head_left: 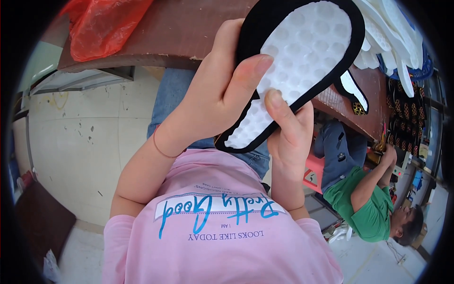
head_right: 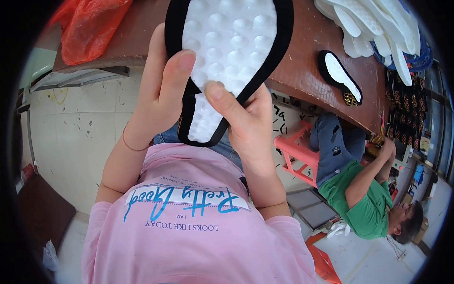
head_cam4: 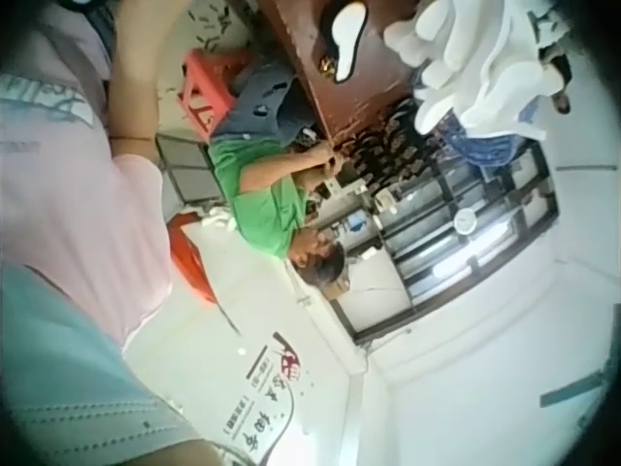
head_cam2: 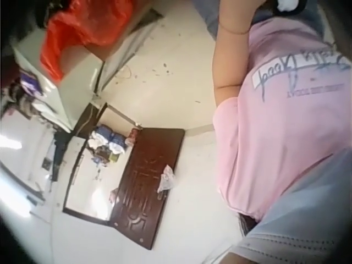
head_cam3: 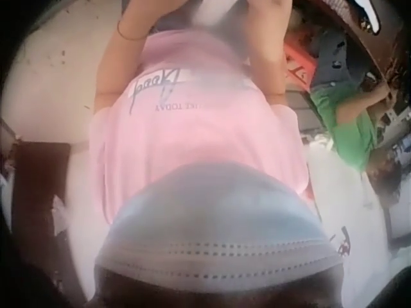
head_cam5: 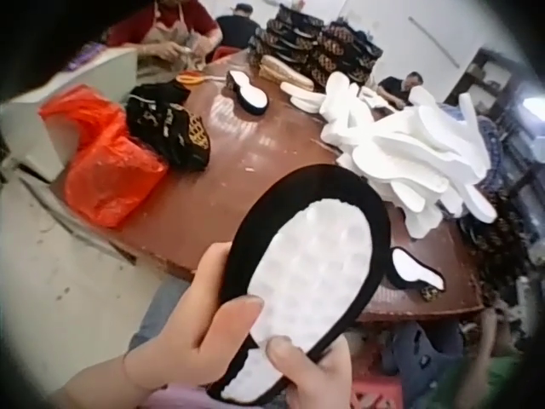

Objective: Assembling shoe uppers with soles and inspecting the components in a workshop environment.

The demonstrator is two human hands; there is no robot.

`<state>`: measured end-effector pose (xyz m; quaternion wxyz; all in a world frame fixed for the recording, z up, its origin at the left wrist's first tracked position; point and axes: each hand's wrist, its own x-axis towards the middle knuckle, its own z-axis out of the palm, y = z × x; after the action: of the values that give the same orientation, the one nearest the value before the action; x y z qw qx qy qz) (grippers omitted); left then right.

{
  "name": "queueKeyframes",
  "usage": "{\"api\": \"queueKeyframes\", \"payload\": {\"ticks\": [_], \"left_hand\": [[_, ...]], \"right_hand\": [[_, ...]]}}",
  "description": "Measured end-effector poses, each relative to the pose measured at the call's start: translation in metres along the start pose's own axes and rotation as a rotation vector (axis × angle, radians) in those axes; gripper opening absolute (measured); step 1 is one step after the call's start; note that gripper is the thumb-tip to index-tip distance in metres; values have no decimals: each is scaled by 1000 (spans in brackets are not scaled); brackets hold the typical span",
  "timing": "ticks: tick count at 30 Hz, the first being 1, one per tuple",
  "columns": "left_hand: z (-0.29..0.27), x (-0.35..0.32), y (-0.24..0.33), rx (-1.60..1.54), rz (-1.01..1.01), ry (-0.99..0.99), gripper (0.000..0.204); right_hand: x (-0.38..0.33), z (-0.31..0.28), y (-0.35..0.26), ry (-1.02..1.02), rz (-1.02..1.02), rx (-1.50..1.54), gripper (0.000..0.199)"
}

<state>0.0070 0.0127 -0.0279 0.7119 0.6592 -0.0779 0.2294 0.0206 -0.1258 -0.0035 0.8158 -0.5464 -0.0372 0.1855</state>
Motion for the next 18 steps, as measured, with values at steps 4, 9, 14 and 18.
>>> {"api": "queueKeyframes", "payload": {"ticks": [4, 9, 14, 18], "left_hand": [[15, 2, 0, 24, 116, 41, 53], [11, -8, 3, -281, -198, -155, 59], [13, -5, 9, 178, -20, -150, 55], [7, 1, 14, 483, 220, -128, 52]], "right_hand": [[1, -15, 0, -39, -23, 87, 38], [3, -16, 11, -15, -125, 89, 45], [13, -50, 24, -111, -36, -86, 53], [22, -44, -25, -14, -521, -579, 60]]}}
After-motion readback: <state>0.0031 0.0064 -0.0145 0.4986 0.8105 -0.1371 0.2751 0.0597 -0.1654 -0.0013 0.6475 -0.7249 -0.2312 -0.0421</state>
